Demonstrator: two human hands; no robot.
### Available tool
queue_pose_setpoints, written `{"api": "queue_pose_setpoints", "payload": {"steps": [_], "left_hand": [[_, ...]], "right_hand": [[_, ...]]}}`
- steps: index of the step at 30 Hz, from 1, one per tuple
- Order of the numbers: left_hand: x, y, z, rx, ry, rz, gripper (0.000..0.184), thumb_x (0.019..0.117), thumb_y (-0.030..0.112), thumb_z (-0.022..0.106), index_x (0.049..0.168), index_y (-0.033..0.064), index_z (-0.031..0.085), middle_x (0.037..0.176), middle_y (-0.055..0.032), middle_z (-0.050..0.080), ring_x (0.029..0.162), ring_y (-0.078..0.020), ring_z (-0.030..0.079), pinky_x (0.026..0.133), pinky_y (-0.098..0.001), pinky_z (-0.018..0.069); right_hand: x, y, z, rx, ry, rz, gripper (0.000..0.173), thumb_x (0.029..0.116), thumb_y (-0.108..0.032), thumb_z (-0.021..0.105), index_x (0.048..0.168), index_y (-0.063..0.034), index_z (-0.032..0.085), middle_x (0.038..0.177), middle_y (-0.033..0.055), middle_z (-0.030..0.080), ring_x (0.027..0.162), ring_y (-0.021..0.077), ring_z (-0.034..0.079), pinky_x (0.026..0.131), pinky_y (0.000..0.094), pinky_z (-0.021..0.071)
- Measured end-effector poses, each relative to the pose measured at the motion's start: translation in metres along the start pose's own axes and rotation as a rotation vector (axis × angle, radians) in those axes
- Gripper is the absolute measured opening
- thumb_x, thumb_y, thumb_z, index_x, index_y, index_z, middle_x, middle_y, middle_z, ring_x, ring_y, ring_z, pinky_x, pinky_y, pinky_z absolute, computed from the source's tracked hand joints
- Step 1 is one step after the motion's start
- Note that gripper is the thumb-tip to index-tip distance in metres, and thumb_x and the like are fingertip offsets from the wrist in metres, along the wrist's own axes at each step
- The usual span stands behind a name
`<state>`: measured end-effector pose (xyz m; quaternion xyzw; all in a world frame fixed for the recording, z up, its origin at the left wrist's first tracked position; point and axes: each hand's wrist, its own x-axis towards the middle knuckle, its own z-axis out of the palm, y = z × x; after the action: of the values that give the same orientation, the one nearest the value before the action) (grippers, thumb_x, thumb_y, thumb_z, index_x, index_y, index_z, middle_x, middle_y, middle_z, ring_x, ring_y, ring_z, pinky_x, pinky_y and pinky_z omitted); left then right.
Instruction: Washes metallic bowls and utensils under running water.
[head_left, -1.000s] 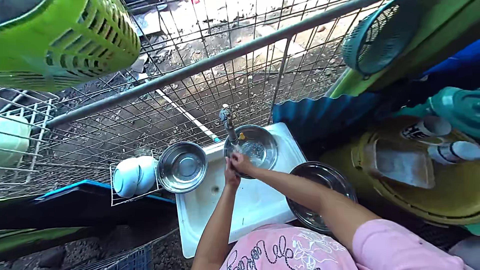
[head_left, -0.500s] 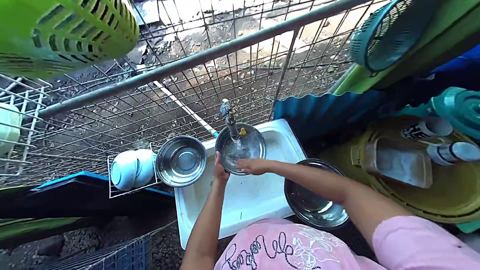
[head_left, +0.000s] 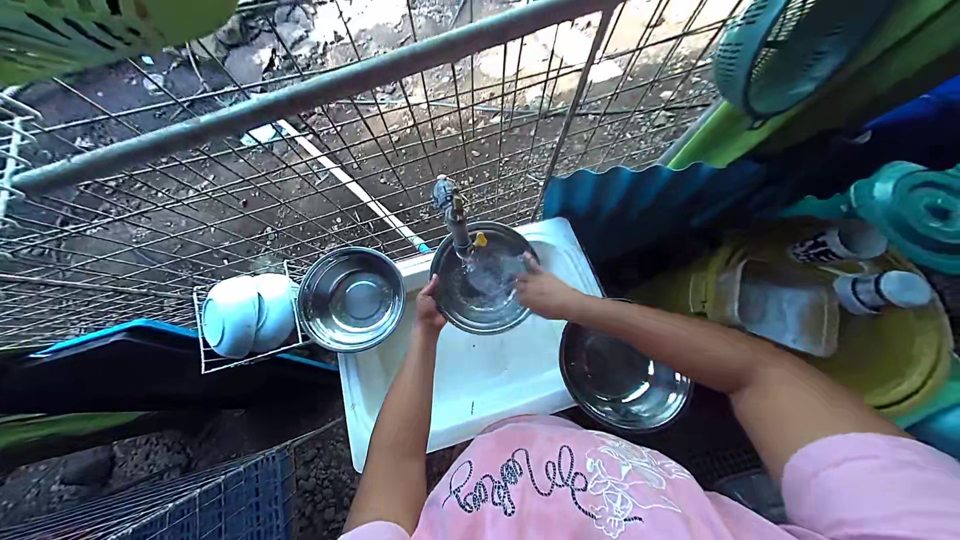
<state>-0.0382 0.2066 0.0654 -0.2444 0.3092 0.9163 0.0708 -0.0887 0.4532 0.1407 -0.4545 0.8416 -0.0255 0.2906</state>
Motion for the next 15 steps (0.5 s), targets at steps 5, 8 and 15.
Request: {"api": "queue_pose_setpoints", "payload": {"steps": [5,8,15], "left_hand": [[0.003,-0.007,0.021,0.435,0.087,0.040,0.025,0.1074,0.011,0.040,0.125,0.0028,0.057,0.101,-0.0065,0.066,0.087,-0.0102,0.064,0.078,-0.0286,0.0549],[-0.010,0.000,0.040,0.750,-0.034,-0.020,0.035,0.1079,0.010,0.043,0.139,-0.0028,0.054,0.123,-0.0143,0.065,0.106,-0.0144,0.062,0.095,-0.0326,0.0502],[0.014,0.003,0.036,0.503,-0.005,-0.385,0.023,0.1105,0.018,0.038,0.114,0.0043,0.056,0.086,-0.0035,0.063,0.074,-0.0117,0.063,0.072,-0.0289,0.0551]], "right_hand": [[-0.037,-0.014,-0.068,-0.003,0.247,-0.200,0.013,0.0856,-0.013,0.081,0.088,-0.0010,0.077,0.097,0.0182,0.074,0.118,0.0431,0.062,0.107,0.0689,0.0364],[-0.038,-0.003,-0.084,0.295,0.355,-0.088,0.022,0.0857,-0.016,0.081,0.090,0.0052,0.074,0.093,0.0218,0.072,0.100,0.0402,0.069,0.092,0.0622,0.0500],[-0.030,0.063,-0.018,0.906,0.776,0.156,0.031,0.0984,-0.015,0.063,0.074,0.0035,0.059,0.072,0.0014,0.056,0.069,0.0044,0.051,0.070,0.0272,0.0467]]}}
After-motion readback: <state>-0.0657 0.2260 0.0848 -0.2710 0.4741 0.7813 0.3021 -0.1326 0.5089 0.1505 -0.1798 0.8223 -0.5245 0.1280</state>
